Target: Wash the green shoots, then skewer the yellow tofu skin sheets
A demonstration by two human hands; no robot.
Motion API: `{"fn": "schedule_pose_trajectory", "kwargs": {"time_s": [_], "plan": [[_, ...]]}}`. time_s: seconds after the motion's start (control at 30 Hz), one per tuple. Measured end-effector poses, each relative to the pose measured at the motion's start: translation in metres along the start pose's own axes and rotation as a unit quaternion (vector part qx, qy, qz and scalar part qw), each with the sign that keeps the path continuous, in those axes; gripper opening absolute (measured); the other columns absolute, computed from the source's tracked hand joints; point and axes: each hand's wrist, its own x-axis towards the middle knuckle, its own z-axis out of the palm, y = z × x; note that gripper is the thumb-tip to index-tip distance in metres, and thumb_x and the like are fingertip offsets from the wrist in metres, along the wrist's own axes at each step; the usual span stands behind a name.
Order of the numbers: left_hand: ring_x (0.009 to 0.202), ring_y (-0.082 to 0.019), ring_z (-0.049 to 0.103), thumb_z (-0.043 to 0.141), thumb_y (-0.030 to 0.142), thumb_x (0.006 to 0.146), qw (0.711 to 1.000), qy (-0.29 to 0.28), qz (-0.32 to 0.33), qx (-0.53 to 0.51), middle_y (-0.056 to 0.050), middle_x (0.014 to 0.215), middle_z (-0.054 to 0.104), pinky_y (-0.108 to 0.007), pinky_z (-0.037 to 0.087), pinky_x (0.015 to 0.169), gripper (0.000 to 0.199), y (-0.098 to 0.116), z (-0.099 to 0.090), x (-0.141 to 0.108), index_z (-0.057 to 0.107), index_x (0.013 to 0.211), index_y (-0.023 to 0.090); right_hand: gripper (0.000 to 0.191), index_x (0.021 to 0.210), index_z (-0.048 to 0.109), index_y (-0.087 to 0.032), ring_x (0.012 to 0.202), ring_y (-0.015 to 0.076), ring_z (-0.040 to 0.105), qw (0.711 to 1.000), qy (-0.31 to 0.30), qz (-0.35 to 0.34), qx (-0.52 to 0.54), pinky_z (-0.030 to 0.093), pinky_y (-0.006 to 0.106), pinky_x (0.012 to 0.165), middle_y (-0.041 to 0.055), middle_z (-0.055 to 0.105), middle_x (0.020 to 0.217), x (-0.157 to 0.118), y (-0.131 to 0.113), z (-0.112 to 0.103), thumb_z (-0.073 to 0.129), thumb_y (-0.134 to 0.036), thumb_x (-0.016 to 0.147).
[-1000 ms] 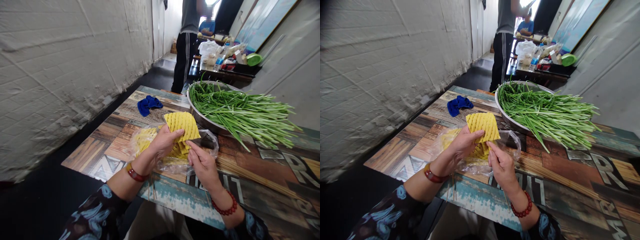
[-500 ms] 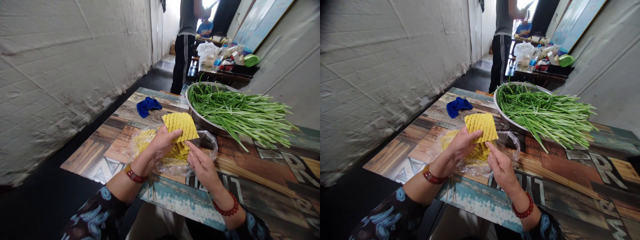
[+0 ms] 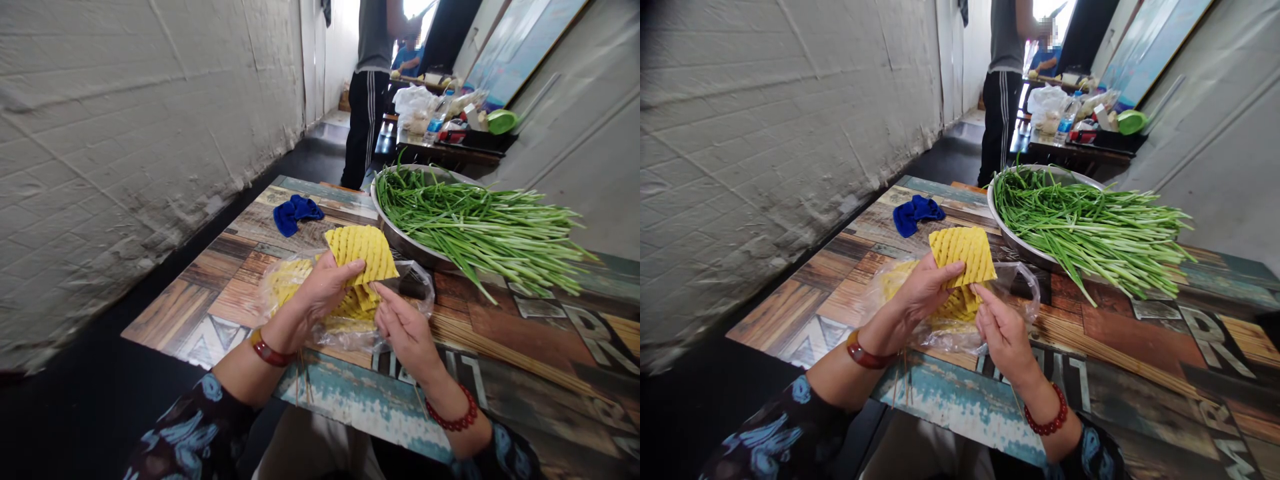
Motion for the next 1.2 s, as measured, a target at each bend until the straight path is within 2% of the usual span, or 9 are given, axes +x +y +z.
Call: {"fn": "schedule_pose_trajectory", "kwargs": {"time_s": [0.17,0.6,0.97,1.2], "plan": [[0.1,-0.029,0.073,0.089,0.027,0.066,1.0,0.005,0.002,-0.004,-0.012,0.103,0.077,-0.04,0.057,0.092,0.059,-0.001,0.003,-0.001,0.068,0.119,0.015,0.037,0.128,0.066,-0.016,0.054,0.0113,0.051,0.999,0.028,-0.008,-0.039,0.043,0.026,0.056,-0.0039,0.055,0.06,0.002,0.0,0.0,0.048,-0.036,0.102],[0.095,-0.028,0.073,0.086,0.031,0.069,0.999,-0.033,-0.008,0.011,-0.013,0.104,0.077,-0.037,0.056,0.087,0.044,-0.011,0.0,0.001,0.072,0.106,0.013,0.03,0.11,0.07,-0.017,0.054,0.0108,0.052,0.997,0.045,0.017,-0.063,0.042,0.024,0.053,-0.0037,0.056,0.061,0.004,0.001,-0.005,0.052,-0.039,0.1],[0.094,-0.027,0.073,0.084,0.034,0.07,1.0,-0.011,0.011,0.003,-0.012,0.102,0.077,-0.04,0.056,0.09,0.045,-0.009,0.001,0.001,0.071,0.109,0.013,0.033,0.116,0.07,-0.017,0.052,0.0112,0.053,0.996,0.04,0.025,-0.072,0.041,0.023,0.051,-0.0036,0.057,0.059,0.005,0.0,-0.005,0.052,-0.039,0.1],[0.094,-0.027,0.073,0.086,0.033,0.07,1.0,-0.018,0.003,-0.003,-0.012,0.102,0.077,-0.04,0.057,0.091,0.04,-0.01,0.002,0.001,0.073,0.102,0.013,0.032,0.108,0.071,-0.016,0.052,0.0109,0.052,0.997,0.036,0.03,-0.061,0.038,0.022,0.048,-0.003,0.057,0.059,0.006,-0.001,-0.006,0.052,-0.041,0.099]]}}
